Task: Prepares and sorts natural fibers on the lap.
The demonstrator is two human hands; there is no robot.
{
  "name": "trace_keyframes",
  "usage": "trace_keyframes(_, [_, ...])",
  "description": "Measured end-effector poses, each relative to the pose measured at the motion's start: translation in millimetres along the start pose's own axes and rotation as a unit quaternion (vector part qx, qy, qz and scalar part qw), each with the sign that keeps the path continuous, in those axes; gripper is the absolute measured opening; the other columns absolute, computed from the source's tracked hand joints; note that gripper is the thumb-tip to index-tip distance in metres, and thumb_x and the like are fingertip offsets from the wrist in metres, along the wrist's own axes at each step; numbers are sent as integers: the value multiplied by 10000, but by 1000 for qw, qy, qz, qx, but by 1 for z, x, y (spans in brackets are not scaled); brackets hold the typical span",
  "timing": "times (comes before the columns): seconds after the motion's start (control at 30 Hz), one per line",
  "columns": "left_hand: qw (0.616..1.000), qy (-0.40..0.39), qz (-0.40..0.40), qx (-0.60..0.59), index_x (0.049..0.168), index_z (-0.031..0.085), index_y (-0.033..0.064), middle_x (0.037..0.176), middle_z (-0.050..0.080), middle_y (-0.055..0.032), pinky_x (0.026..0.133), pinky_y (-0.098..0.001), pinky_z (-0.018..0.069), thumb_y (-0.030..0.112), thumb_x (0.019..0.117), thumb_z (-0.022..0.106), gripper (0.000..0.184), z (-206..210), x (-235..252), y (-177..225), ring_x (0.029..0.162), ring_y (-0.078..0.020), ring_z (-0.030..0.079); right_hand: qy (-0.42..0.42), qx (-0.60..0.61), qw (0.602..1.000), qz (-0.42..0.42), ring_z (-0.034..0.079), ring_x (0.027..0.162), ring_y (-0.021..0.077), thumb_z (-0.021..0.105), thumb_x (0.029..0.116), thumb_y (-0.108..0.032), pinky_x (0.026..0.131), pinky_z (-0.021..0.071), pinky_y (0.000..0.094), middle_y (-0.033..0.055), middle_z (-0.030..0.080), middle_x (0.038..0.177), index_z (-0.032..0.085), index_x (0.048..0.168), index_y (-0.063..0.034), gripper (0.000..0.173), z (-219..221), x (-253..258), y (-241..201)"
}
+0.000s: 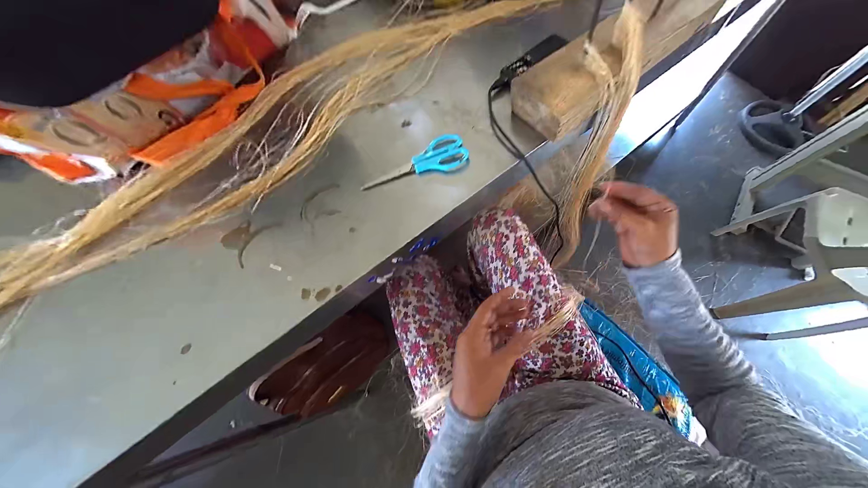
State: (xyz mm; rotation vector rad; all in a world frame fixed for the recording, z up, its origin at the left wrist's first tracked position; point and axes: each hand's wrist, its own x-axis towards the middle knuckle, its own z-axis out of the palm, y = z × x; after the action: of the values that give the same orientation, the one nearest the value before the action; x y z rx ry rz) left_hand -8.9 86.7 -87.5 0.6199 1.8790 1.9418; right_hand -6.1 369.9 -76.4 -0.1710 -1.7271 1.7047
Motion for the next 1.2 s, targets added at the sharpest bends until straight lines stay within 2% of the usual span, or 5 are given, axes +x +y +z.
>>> trace_keyframes(0.1, [980, 65, 155, 110, 1407, 506, -73, 1279, 681, -120, 849, -311, 628, 116, 920, 702, 558, -33, -4, 25, 1063, -167, 714, 100, -280, 950, -92, 720, 876, 146, 673, 941, -59, 851, 610, 327, 130, 742, 999, 708, 1156, 70, 253, -71, 68, -6])
trace_keyframes(0.2, [923, 166, 259, 231, 1441, 479, -41, 1344, 640, -120, 887, -292, 601, 148, 966, 682, 550, -77, 7, 46, 1095, -128, 688, 175, -451, 872, -78, 686, 987, 273, 550, 999, -114, 936, 536, 398, 233, 700, 1118, 717, 1230, 7, 310, -106, 122, -25])
trace_keyframes(0.37, [861, 263, 281, 333, 1439, 442, -133, 1342, 577, -314, 841, -304, 570, 173, 982, 639, 583, -134, 53, 38, 1039, -211, 683, 134, -410, 897, -98, 689, 1001, 268, 570, 1003, -77, 935, 555, 372, 234, 692, 1134, 732, 1206, 1, 271, -60, 162, -36])
trace_keyframes(0.67, [858, 271, 233, 370, 1354, 539, -156, 1190, 654, -304, 849, -249, 570, 157, 976, 635, 500, -144, 67, 15, 1008, -203, 700, 78, -407, 907, -76, 710, 928, 221, 651, 947, -36, 907, 559, 369, 167, 735, 1028, 723, 1088, 32, 172, 25, 198, -43])
trace_keyframes(1.2, [845, 276, 216, 404, 1216, 658, -130, 1096, 684, -283, 819, -185, 547, 157, 968, 627, 381, -140, 69, 20, 937, -146, 701, 126, -481, 867, -10, 694, 1035, 289, 603, 954, -42, 981, 514, 469, 176, 728, 1089, 726, 1122, 4, 214, -1, 253, -37])
